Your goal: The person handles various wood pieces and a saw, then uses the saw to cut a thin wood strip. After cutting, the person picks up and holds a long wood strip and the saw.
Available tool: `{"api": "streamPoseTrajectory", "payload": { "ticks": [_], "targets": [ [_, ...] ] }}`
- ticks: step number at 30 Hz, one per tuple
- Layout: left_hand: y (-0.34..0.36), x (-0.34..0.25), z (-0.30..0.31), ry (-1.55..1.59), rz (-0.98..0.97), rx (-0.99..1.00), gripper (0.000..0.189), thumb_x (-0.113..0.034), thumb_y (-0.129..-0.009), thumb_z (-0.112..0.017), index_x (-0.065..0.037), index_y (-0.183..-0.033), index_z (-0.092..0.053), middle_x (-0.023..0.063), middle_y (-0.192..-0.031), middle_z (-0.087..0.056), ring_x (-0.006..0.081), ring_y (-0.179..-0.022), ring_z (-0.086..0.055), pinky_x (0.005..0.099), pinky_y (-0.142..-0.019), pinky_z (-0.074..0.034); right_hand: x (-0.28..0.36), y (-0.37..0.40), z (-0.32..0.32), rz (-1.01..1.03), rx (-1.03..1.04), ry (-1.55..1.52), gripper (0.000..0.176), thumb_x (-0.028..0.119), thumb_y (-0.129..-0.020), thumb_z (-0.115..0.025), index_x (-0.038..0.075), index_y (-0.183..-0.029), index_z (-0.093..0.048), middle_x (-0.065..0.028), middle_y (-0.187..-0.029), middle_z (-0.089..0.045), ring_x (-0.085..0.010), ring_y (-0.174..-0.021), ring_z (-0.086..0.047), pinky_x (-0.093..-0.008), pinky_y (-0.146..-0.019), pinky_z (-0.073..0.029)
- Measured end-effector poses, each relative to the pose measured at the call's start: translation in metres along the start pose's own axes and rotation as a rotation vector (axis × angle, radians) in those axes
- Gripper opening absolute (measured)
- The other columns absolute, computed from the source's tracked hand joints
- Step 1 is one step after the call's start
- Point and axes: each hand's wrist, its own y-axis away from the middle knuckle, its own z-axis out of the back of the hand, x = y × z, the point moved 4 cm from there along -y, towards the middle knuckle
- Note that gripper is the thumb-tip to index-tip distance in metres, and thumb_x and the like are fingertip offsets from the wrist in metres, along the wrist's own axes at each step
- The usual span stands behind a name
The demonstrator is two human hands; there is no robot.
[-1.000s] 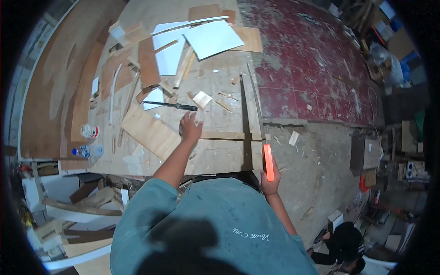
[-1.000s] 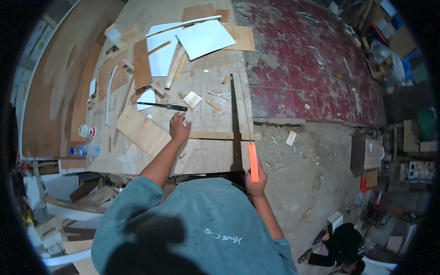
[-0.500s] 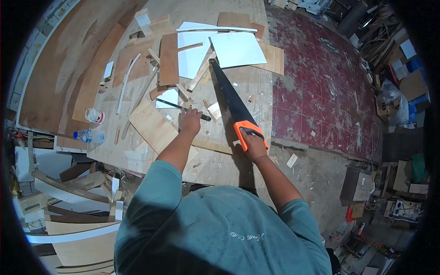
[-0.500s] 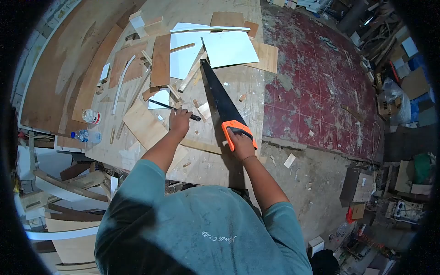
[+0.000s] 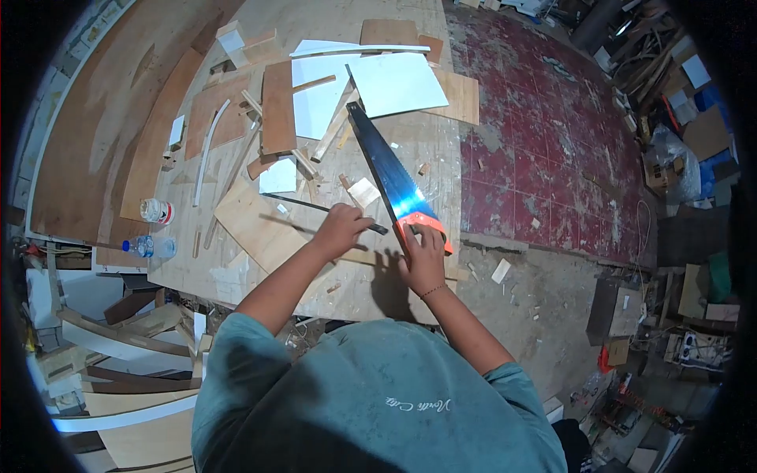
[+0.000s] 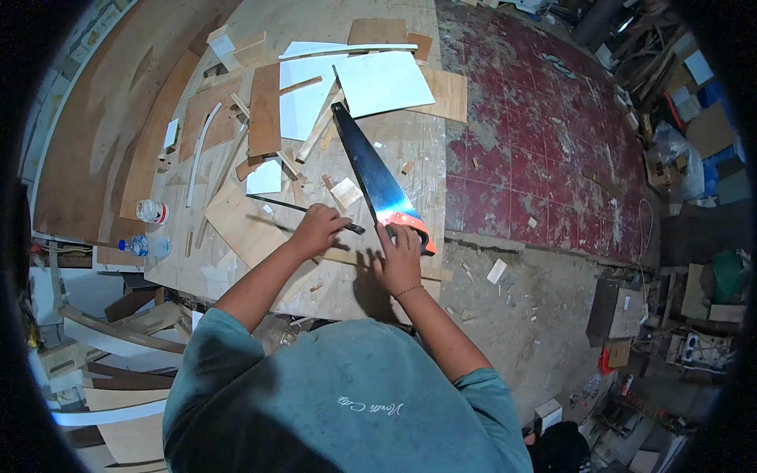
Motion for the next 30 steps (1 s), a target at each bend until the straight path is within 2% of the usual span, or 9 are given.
{"api": "streamPoseTrajectory", "payload": {
  "ticks": [2, 4, 6, 7, 11, 16, 18, 22, 30],
  "targets": [
    [-0.004, -0.035, -0.003, 0.057, -0.090, 0.044, 0.024, -0.013, -0.077, -0.066, -0.014, -0.100, -0.067, 0.0068, -0.085, -0.056, 0.0269, -0.089, -0.055, 0.0437, -0.089, -0.039, 0.014, 0.006, 0.000, 0.051, 0.089, 0.059, 0.064, 0.019, -0.077, -0.067, 0.010, -0.137, -0.045, -0.0159, -0.129, -0.049, -0.0334, -0.125, -0.041, -0.0514, -0.109, -0.027],
    [-0.007, -0.067, -0.005, 0.065, -0.148, 0.052, 0.023, -0.015, -0.078, -0.066, -0.014, -0.100, -0.067, 0.0060, -0.086, -0.057, 0.0262, -0.089, -0.055, 0.0435, -0.090, -0.038, 0.013, 0.014, -0.002, 0.022, 0.194, 0.089, 0.054, 0.019, -0.083, -0.063, 0.009, -0.133, -0.047, -0.0180, -0.117, -0.059, -0.0333, -0.112, -0.056, -0.0500, -0.099, -0.041],
    [-0.009, -0.096, -0.009, 0.067, -0.253, 0.041, 0.021, -0.019, -0.080, -0.066, -0.014, -0.100, -0.066, 0.0045, -0.088, -0.059, 0.0249, -0.089, -0.055, 0.0432, -0.093, -0.037, 0.000, 0.027, -0.005, -0.304, 0.351, -0.093, 0.040, 0.019, -0.087, -0.058, 0.008, -0.125, -0.051, -0.0201, -0.096, -0.067, -0.0370, -0.088, -0.065, -0.0492, -0.077, -0.051],
    [-0.007, -0.105, -0.013, 0.096, -0.267, -0.031, 0.024, -0.024, -0.080, -0.068, -0.014, -0.101, -0.064, 0.0045, -0.092, -0.060, 0.0240, -0.097, -0.056, 0.0456, -0.103, -0.032, -0.010, 0.038, -0.006, -0.217, 0.250, -0.092, 0.026, 0.019, -0.090, -0.054, 0.007, -0.114, -0.054, -0.0216, -0.083, -0.067, -0.0406, -0.073, -0.065, -0.0510, -0.063, -0.050],
    [0.002, -0.141, -0.025, 0.107, -0.257, -0.106, 0.039, -0.030, -0.077, -0.073, -0.012, -0.108, -0.059, 0.0050, -0.107, -0.058, 0.0251, -0.113, -0.052, 0.0504, -0.112, -0.021, -0.037, 0.104, -0.005, -0.297, 0.236, -0.150, 0.018, 0.020, -0.091, -0.054, 0.007, -0.104, -0.054, -0.0227, -0.083, -0.065, -0.0409, -0.078, -0.064, -0.0502, -0.067, -0.050],
    [0.005, -0.149, -0.056, 0.204, -0.134, -0.142, 0.054, -0.031, -0.074, -0.077, -0.010, -0.118, -0.053, 0.0138, -0.119, -0.052, 0.0315, -0.116, -0.049, 0.0496, -0.107, -0.029, -0.072, 0.216, -0.027, -0.800, -0.245, -1.054, 0.015, 0.012, -0.093, -0.051, 0.004, -0.106, -0.054, -0.0026, -0.068, -0.055, -0.0124, -0.059, -0.055, -0.0292, -0.052, -0.046],
    [0.005, -0.138, -0.091, 0.284, 0.009, 0.136, 0.055, -0.029, -0.076, -0.075, -0.007, -0.121, -0.053, 0.0123, -0.120, -0.051, 0.0315, -0.115, -0.049, 0.0458, -0.100, -0.038, -0.091, 0.260, -0.040, -0.885, -0.256, -0.981, 0.017, 0.013, -0.094, -0.050, 0.004, -0.108, -0.055, -0.0009, -0.067, -0.053, -0.0110, -0.057, -0.052, -0.0278, -0.050, -0.044],
    [0.001, -0.134, -0.134, 0.228, -0.035, 0.232, 0.056, -0.024, -0.074, -0.076, -0.006, -0.122, -0.054, 0.0119, -0.119, -0.053, 0.0323, -0.115, -0.049, 0.0443, -0.098, -0.041, -0.090, 0.296, -0.042, -1.056, -0.331, -0.979, 0.018, 0.016, -0.096, -0.049, 0.006, -0.110, -0.054, 0.0022, -0.063, -0.044, -0.0079, -0.050, -0.042, -0.0246, -0.046, -0.038],
    [-0.005, -0.149, -0.162, -0.137, -0.047, 0.108, 0.066, -0.035, -0.075, -0.072, -0.006, -0.131, -0.052, 0.0175, -0.136, -0.044, 0.0401, -0.131, -0.032, 0.0555, -0.110, -0.021, -0.075, 0.291, -0.035, -1.050, -0.361, -1.184, 0.010, 0.013, -0.095, -0.046, 0.006, -0.102, -0.048, -0.0014, -0.063, -0.047, -0.0112, -0.049, -0.044, -0.0261, -0.047, -0.040]
  ]
}}
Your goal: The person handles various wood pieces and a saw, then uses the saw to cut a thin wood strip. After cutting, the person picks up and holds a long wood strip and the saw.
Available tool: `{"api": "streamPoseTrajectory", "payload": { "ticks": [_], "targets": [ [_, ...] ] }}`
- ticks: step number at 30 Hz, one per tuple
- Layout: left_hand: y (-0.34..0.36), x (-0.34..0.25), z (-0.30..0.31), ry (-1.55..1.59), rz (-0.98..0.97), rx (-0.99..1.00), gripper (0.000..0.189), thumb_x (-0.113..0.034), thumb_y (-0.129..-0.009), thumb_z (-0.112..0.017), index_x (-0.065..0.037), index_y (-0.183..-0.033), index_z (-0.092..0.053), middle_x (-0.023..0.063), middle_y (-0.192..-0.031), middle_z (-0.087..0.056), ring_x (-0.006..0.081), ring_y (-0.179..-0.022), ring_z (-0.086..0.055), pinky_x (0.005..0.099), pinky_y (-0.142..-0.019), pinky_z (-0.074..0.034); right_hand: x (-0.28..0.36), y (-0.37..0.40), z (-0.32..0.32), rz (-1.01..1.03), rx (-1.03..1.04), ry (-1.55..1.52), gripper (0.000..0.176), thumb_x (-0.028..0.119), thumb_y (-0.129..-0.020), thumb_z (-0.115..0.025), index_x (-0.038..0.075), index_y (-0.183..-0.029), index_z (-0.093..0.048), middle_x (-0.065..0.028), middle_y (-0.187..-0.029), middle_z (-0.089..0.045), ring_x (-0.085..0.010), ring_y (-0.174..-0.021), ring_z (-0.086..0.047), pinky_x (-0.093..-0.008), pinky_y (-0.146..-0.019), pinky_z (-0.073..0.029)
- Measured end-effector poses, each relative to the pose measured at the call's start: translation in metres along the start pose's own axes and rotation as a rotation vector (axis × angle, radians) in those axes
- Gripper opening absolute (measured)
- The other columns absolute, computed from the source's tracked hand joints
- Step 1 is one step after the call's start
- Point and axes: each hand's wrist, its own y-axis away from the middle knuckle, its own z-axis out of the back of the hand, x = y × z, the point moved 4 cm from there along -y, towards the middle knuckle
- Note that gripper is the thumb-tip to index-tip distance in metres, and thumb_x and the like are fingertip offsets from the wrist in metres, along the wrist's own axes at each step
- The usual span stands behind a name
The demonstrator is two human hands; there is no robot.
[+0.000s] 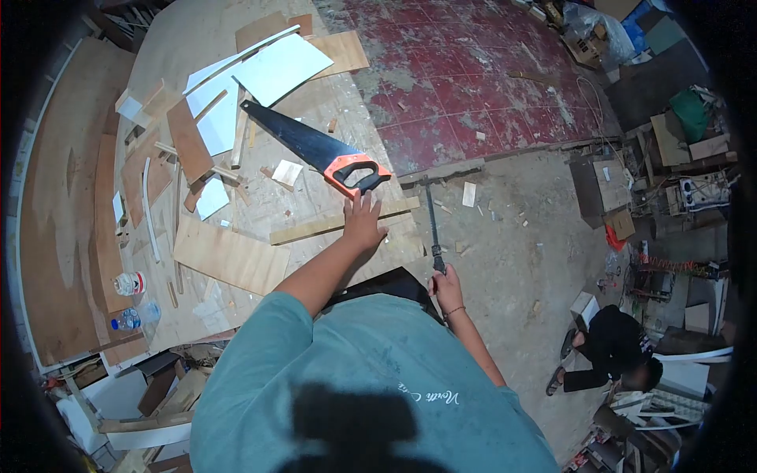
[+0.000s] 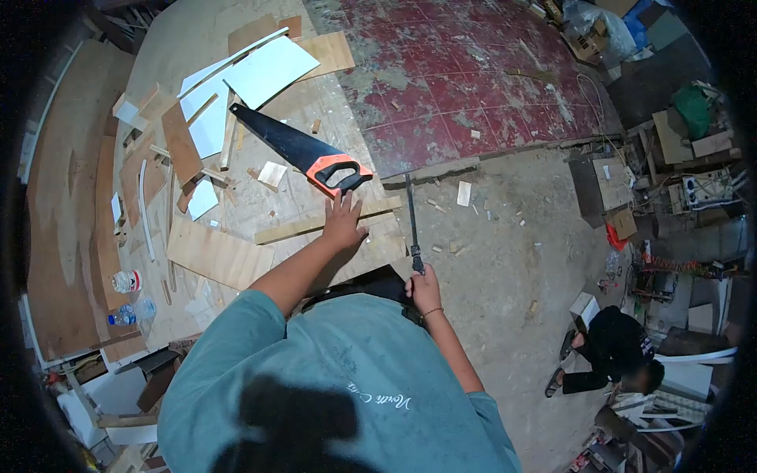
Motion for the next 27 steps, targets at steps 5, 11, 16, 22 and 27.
{"api": "streamPoseTrajectory", "payload": {
  "ticks": [5, 11, 16, 22, 27],
  "targets": [
    [-0.020, -0.006, -0.001, 0.133, -0.065, 0.070, 0.061, -0.031, -0.076, -0.072, -0.008, -0.129, -0.053, 0.0156, -0.130, -0.050, 0.0364, -0.124, -0.042, 0.0530, -0.102, -0.033, -0.004, -0.006, -0.001, -0.077, -0.059, 0.110, 0.004, 0.006, -0.090, -0.044, 0.006, -0.093, -0.045, -0.0031, -0.065, -0.049, -0.0123, -0.050, -0.047, -0.0262, -0.049, -0.044],
    [-0.021, -0.002, -0.013, 0.267, -0.042, 0.124, 0.044, -0.023, -0.077, -0.071, -0.010, -0.119, -0.063, 0.0133, -0.102, -0.059, 0.0327, -0.098, -0.056, 0.0436, -0.084, -0.046, 0.002, -0.010, -0.013, 0.138, -0.071, 0.268, 0.015, 0.020, -0.099, -0.046, 0.005, -0.097, -0.049, -0.0014, -0.065, -0.047, -0.0098, -0.052, -0.045, -0.0265, -0.047, -0.040],
    [-0.018, 0.001, -0.014, 0.339, -0.001, 0.117, 0.043, -0.021, -0.075, -0.071, -0.012, -0.117, -0.064, 0.0128, -0.102, -0.058, 0.0321, -0.100, -0.056, 0.0434, -0.086, -0.046, 0.009, -0.008, -0.024, 0.115, 0.030, 0.072, 0.017, 0.018, -0.100, -0.043, 0.005, -0.109, -0.047, -0.0018, -0.065, -0.048, -0.0103, -0.053, -0.045, -0.0261, -0.048, -0.040],
    [-0.009, 0.016, -0.013, 0.388, 0.038, 0.135, 0.044, -0.019, -0.076, -0.071, -0.011, -0.118, -0.064, 0.0127, -0.101, -0.058, 0.0315, -0.100, -0.055, 0.0430, -0.088, -0.046, 0.017, -0.013, -0.024, -0.030, 0.043, -0.003, 0.016, 0.012, -0.096, -0.043, 0.005, -0.110, -0.046, -0.0023, -0.064, -0.048, -0.0117, -0.048, -0.045, -0.0273, -0.042, -0.038],
    [-0.005, 0.020, -0.017, 0.440, 0.079, 0.082, 0.043, -0.018, -0.076, -0.071, -0.012, -0.118, -0.066, 0.0116, -0.102, -0.057, 0.0305, -0.101, -0.053, 0.0418, -0.089, -0.044, 0.025, -0.014, -0.027, 0.089, 0.003, 0.238, 0.015, 0.019, -0.098, -0.046, 0.007, -0.108, -0.046, 0.0001, -0.064, -0.046, -0.0101, -0.047, -0.042, -0.0265, -0.040, -0.038]
  ]
}}
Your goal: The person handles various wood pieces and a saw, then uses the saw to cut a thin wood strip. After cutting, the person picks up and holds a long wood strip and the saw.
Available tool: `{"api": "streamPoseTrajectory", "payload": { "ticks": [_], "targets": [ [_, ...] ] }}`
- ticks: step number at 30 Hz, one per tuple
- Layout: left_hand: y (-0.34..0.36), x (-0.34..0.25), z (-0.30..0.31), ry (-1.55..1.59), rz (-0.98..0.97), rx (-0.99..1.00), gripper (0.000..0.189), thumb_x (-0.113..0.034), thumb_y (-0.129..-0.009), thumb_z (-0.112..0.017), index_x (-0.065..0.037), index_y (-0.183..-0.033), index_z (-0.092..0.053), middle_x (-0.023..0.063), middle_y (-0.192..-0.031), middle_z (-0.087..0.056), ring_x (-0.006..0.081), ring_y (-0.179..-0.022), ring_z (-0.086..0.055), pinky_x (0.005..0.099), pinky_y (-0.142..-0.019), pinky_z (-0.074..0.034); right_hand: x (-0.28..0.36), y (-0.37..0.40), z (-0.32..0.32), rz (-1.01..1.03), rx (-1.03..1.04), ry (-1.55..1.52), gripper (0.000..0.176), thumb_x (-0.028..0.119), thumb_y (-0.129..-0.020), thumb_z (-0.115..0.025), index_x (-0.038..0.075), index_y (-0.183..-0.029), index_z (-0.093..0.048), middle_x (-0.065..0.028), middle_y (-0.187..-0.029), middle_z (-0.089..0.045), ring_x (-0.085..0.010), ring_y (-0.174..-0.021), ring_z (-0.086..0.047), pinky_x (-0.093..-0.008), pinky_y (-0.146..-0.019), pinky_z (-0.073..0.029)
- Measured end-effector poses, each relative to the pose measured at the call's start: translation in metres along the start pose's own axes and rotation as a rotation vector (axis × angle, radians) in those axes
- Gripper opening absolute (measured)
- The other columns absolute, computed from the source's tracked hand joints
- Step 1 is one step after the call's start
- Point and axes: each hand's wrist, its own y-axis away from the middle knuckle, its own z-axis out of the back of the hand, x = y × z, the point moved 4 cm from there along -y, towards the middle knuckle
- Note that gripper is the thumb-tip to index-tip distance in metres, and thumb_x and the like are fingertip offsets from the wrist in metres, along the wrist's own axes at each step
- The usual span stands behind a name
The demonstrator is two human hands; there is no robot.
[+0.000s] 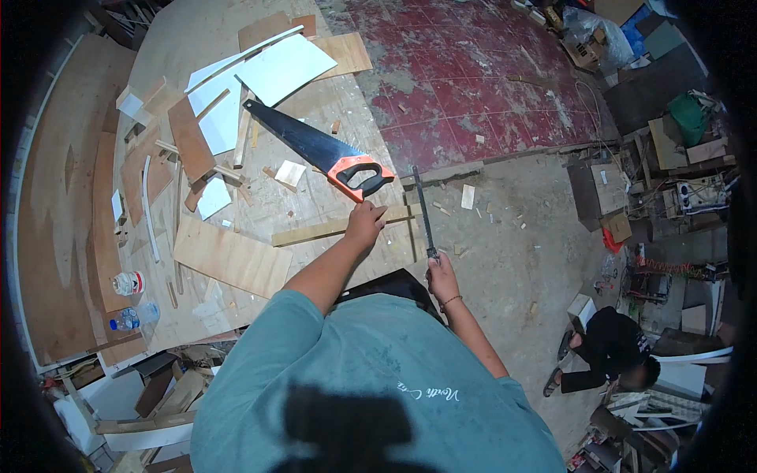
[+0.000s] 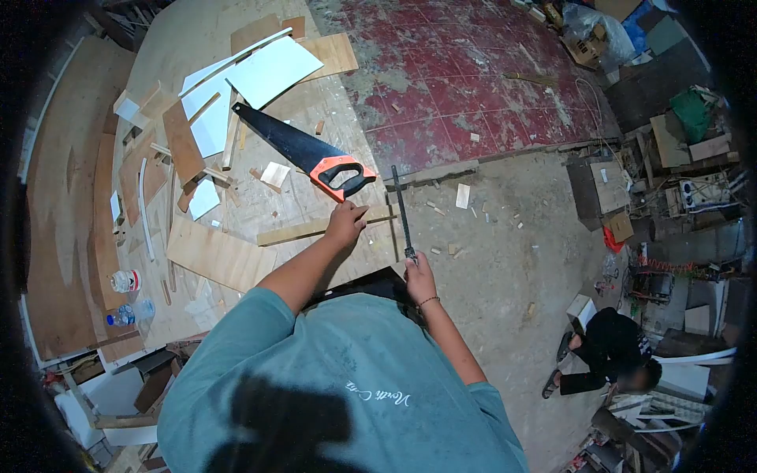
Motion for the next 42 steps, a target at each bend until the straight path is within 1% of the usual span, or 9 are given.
{"api": "streamPoseTrajectory", "payload": {
  "ticks": [7, 12, 15, 19, 26, 29, 34, 37, 42],
  "targets": [
    [0.000, -0.003, 0.002, 0.027, 0.030, -0.026, 0.042, -0.017, -0.076, -0.071, -0.012, -0.117, -0.066, 0.0110, -0.100, -0.056, 0.0301, -0.099, -0.052, 0.0410, -0.088, -0.043, -0.001, 0.000, -0.008, 0.108, 0.003, -0.005, 0.011, 0.016, -0.098, -0.046, 0.007, -0.105, -0.046, 0.0001, -0.066, -0.048, -0.0101, -0.050, -0.045, -0.0269, -0.044, -0.039],
    [-0.003, -0.005, 0.003, 0.027, 0.039, -0.062, 0.039, -0.015, -0.076, -0.070, -0.011, -0.115, -0.066, 0.0116, -0.101, -0.056, 0.0312, -0.100, -0.052, 0.0415, -0.090, -0.043, -0.004, 0.000, -0.004, 0.091, -0.084, 0.099, 0.014, 0.005, -0.088, -0.046, 0.007, -0.102, -0.046, -0.0031, -0.070, -0.051, -0.0116, -0.053, -0.049, -0.0277, -0.047, -0.041],
    [-0.009, -0.001, -0.003, 0.002, 0.064, -0.028, 0.038, -0.016, -0.078, -0.070, -0.010, -0.115, -0.065, 0.0119, -0.104, -0.056, 0.0319, -0.104, -0.051, 0.0423, -0.091, -0.042, -0.005, -0.004, -0.001, 0.153, -0.140, 0.201, 0.028, 0.007, -0.086, -0.049, 0.003, -0.114, -0.047, -0.0108, -0.079, -0.057, -0.0207, -0.072, -0.057, -0.0346, -0.066, -0.046],
    [-0.010, -0.006, -0.005, -0.036, 0.092, -0.049, 0.040, -0.017, -0.078, -0.071, -0.010, -0.116, -0.062, 0.0119, -0.107, -0.055, 0.0318, -0.107, -0.050, 0.0433, -0.093, -0.042, 0.003, 0.000, -0.001, 0.054, -0.131, 0.103, 0.034, 0.009, -0.088, -0.050, 0.004, -0.122, -0.046, -0.0090, -0.080, -0.056, -0.0183, -0.072, -0.055, -0.0330, -0.066, -0.046],
    [-0.015, -0.006, -0.005, -0.033, 0.113, -0.013, 0.041, -0.019, -0.078, -0.072, -0.011, -0.117, -0.062, 0.0120, -0.109, -0.055, 0.0314, -0.108, -0.051, 0.0424, -0.093, -0.042, -0.012, -0.010, 0.001, 0.120, -0.081, 0.082, 0.035, 0.012, -0.093, -0.049, 0.004, -0.127, -0.045, -0.0046, -0.076, -0.053, -0.0154, -0.067, -0.052, -0.0302, -0.064, -0.045],
    [-0.012, -0.008, -0.001, -0.019, 0.091, -0.025, 0.042, -0.023, -0.078, -0.071, -0.011, -0.118, -0.061, 0.0121, -0.110, -0.056, 0.0313, -0.107, -0.052, 0.0426, -0.093, -0.042, -0.018, -0.011, -0.001, 0.062, -0.081, 0.085, 0.034, 0.013, -0.093, -0.051, 0.006, -0.127, -0.046, -0.0090, -0.077, -0.057, -0.0200, -0.069, -0.057, -0.0324, -0.066, -0.047],
    [-0.020, -0.025, -0.001, -0.052, 0.075, -0.001, 0.045, -0.025, -0.079, -0.071, -0.010, -0.119, -0.061, 0.0120, -0.111, -0.056, 0.0304, -0.108, -0.052, 0.0428, -0.093, -0.042, 0.018, -0.001, -0.005, 0.058, -0.129, 0.566, 0.045, 0.007, -0.090, -0.050, 0.010, -0.135, -0.042, -0.0260, -0.097, -0.064, -0.0430, -0.089, -0.063, -0.0470, -0.079, -0.049],
    [-0.033, -0.031, -0.014, -0.025, 0.045, -0.016, 0.046, -0.024, -0.078, -0.072, -0.012, -0.121, -0.061, 0.0109, -0.112, -0.056, 0.0296, -0.110, -0.051, 0.0426, -0.094, -0.041, 0.024, -0.007, -0.009, 0.168, -0.124, 0.637, 0.055, 0.005, -0.089, -0.049, 0.012, -0.141, -0.037, -0.0274, -0.100, -0.064, -0.0453, -0.091, -0.061, -0.0506, -0.081, -0.049],
    [-0.044, -0.036, -0.025, -0.013, 0.074, 0.041, 0.047, -0.020, -0.074, -0.074, -0.014, -0.119, -0.063, 0.0100, -0.107, -0.058, 0.0301, -0.107, -0.051, 0.0419, -0.093, -0.041, 0.028, -0.026, -0.011, 0.130, -0.060, 0.696, 0.061, 0.006, -0.089, -0.048, 0.014, -0.146, -0.032, -0.0281, -0.102, -0.061, -0.0438, -0.094, -0.060, -0.0495, -0.083, -0.048]
  ]
}}
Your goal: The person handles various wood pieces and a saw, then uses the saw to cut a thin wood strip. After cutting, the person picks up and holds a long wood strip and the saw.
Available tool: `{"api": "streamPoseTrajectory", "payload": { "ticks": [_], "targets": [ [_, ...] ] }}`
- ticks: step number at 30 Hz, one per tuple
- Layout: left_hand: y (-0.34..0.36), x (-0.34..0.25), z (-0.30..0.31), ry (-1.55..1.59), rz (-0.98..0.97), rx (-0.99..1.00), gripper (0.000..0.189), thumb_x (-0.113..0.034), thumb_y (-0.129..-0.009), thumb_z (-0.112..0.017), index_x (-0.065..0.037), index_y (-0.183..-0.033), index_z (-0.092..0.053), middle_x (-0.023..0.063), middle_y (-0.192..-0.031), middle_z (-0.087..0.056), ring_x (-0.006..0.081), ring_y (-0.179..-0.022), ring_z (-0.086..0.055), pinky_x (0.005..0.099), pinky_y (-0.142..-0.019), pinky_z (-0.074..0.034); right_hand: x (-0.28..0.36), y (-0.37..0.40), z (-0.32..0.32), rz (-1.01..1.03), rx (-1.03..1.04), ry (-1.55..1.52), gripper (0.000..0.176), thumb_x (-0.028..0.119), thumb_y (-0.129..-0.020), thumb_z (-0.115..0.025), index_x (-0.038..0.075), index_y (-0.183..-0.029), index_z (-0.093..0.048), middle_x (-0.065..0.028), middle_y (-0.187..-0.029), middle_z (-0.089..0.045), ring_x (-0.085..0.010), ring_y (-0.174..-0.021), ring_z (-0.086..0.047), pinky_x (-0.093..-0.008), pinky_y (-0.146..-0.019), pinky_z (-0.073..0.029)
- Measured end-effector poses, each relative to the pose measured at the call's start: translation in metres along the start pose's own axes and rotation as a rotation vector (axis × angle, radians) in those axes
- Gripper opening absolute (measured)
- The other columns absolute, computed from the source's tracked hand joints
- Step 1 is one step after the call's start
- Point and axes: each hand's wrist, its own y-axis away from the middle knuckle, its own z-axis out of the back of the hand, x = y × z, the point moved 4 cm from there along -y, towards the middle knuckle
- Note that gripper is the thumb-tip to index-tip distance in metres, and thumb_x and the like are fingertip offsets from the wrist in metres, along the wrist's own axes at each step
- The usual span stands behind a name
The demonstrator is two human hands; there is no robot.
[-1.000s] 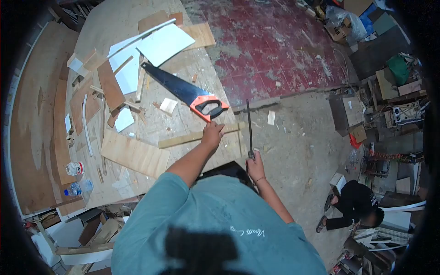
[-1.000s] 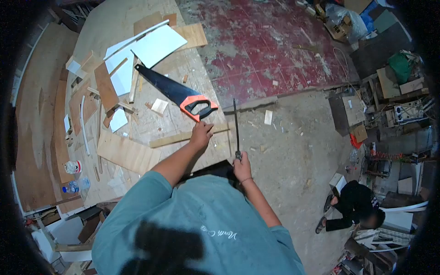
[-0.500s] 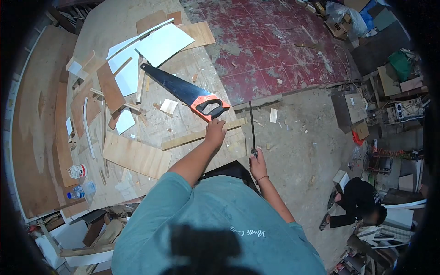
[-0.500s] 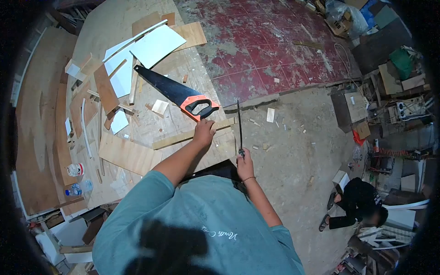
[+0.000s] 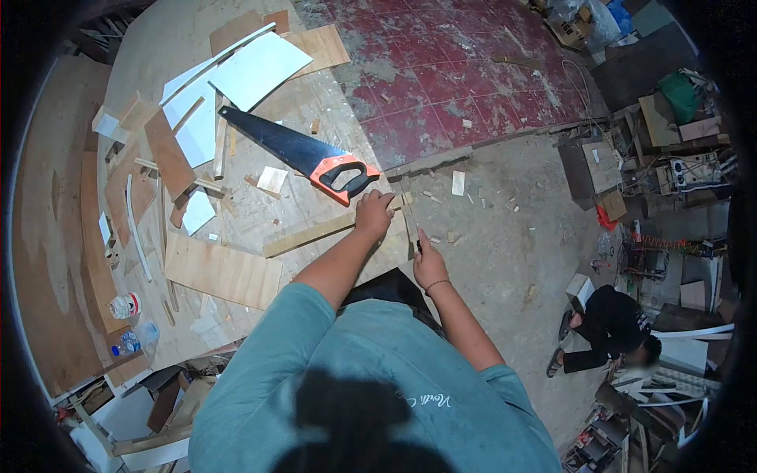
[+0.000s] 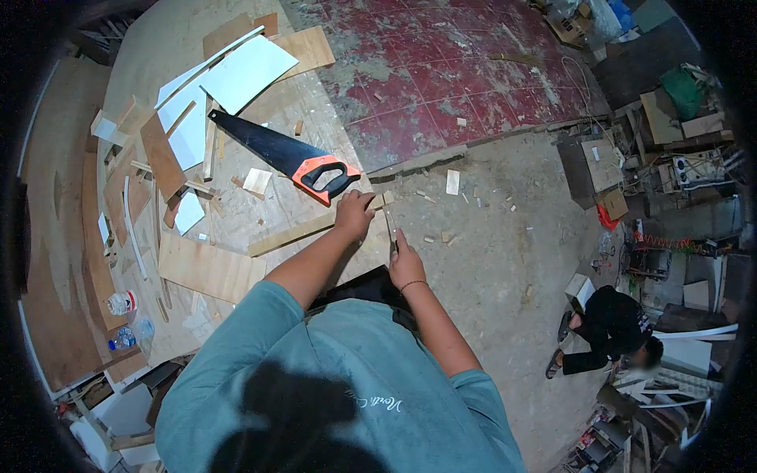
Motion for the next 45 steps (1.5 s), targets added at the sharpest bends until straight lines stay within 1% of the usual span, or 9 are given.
{"api": "streamPoseTrajectory", "payload": {
  "ticks": [3, 10, 16, 18, 19, 22, 32, 39, 45],
  "targets": [
    [-0.003, 0.001, -0.001, 0.006, 0.048, 0.020, 0.045, -0.020, -0.076, -0.072, -0.019, -0.121, -0.063, 0.0068, -0.107, -0.056, 0.0270, -0.109, -0.050, 0.0424, -0.094, -0.039, -0.001, -0.009, -0.002, 0.046, 0.005, -0.020, 0.061, 0.006, -0.088, -0.048, 0.013, -0.146, -0.032, -0.0272, -0.103, -0.061, -0.0435, -0.095, -0.060, -0.0489, -0.085, -0.048],
    [0.004, 0.004, 0.002, 0.014, 0.091, -0.029, 0.045, -0.020, -0.076, -0.072, -0.021, -0.120, -0.064, 0.0067, -0.107, -0.056, 0.0272, -0.108, -0.049, 0.0422, -0.094, -0.039, 0.006, -0.022, 0.001, 0.072, 0.006, -0.003, 0.056, 0.008, -0.087, -0.050, 0.015, -0.141, -0.042, -0.0267, -0.096, -0.063, -0.0436, -0.089, -0.061, -0.0498, -0.082, -0.049],
    [-0.005, 0.008, -0.010, -0.015, 0.164, -0.088, 0.043, -0.030, -0.076, -0.071, -0.022, -0.118, -0.065, 0.0063, -0.109, -0.057, 0.0274, -0.110, -0.050, 0.0436, -0.094, -0.037, 0.008, -0.030, 0.003, 0.015, 0.026, 0.066, 0.053, 0.012, -0.087, -0.051, 0.019, -0.139, -0.046, -0.0250, -0.092, -0.065, -0.0425, -0.085, -0.063, -0.0506, -0.079, -0.051],
    [-0.011, 0.015, -0.014, 0.075, 0.353, -0.116, 0.030, -0.034, -0.077, -0.069, -0.023, -0.105, -0.070, 0.0050, -0.109, -0.058, 0.0271, -0.111, -0.049, 0.0458, -0.097, -0.036, 0.012, -0.029, 0.005, 0.006, 0.029, 0.088, 0.052, 0.012, -0.087, -0.051, 0.020, -0.139, -0.047, -0.0247, -0.091, -0.065, -0.0420, -0.085, -0.064, -0.0507, -0.079, -0.051],
    [-0.015, 0.015, -0.014, 0.076, 0.351, -0.114, 0.030, -0.034, -0.077, -0.069, -0.023, -0.105, -0.070, 0.0050, -0.109, -0.058, 0.0271, -0.111, -0.049, 0.0458, -0.097, -0.036, 0.014, -0.029, 0.005, 0.006, 0.051, 0.113, 0.052, 0.013, -0.088, -0.050, 0.020, -0.139, -0.046, -0.0250, -0.091, -0.065, -0.0414, -0.085, -0.064, -0.0506, -0.078, -0.051],
    [-0.021, 0.023, -0.018, 0.127, 0.514, -0.052, 0.011, -0.035, -0.074, -0.071, -0.026, -0.081, -0.073, 0.0022, -0.106, -0.060, 0.0277, -0.112, -0.049, 0.0489, -0.098, -0.033, 0.020, -0.030, 0.006, -0.015, 0.095, 0.178, 0.052, 0.015, -0.089, -0.048, 0.021, -0.140, -0.045, -0.0250, -0.089, -0.066, -0.0406, -0.083, -0.065, -0.0505, -0.076, -0.052],
    [-0.020, 0.022, -0.017, 0.130, 0.508, -0.069, 0.011, -0.035, -0.074, -0.073, -0.025, -0.079, -0.073, 0.0016, -0.105, -0.060, 0.0271, -0.112, -0.049, 0.0477, -0.098, -0.032, 0.040, -0.002, 0.032, -0.086, 0.238, 0.378, 0.055, 0.016, -0.091, -0.044, 0.023, -0.145, -0.038, -0.0232, -0.088, -0.068, -0.0382, -0.082, -0.068, -0.0492, -0.074, -0.053],
    [-0.020, 0.018, -0.018, 0.051, 0.476, -0.100, 0.011, -0.032, -0.078, -0.070, -0.022, -0.082, -0.071, 0.0019, -0.102, -0.062, 0.0264, -0.110, -0.050, 0.0473, -0.094, -0.032, 0.025, -0.109, -0.043, 0.027, 0.079, 0.186, 0.053, 0.022, -0.095, -0.041, 0.028, -0.147, -0.033, -0.0261, -0.089, -0.066, -0.0423, -0.083, -0.066, -0.0517, -0.074, -0.051],
    [-0.019, 0.012, -0.012, 0.098, 0.495, -0.109, 0.010, -0.031, -0.078, -0.070, -0.021, -0.081, -0.071, 0.0023, -0.101, -0.061, 0.0264, -0.110, -0.050, 0.0477, -0.092, -0.033, 0.002, -0.019, -0.010, -0.087, 0.203, 0.194, 0.059, 0.017, -0.093, -0.042, 0.030, -0.148, -0.029, -0.0266, -0.090, -0.066, -0.0427, -0.082, -0.065, -0.0519, -0.074, -0.050]
  ]
}}
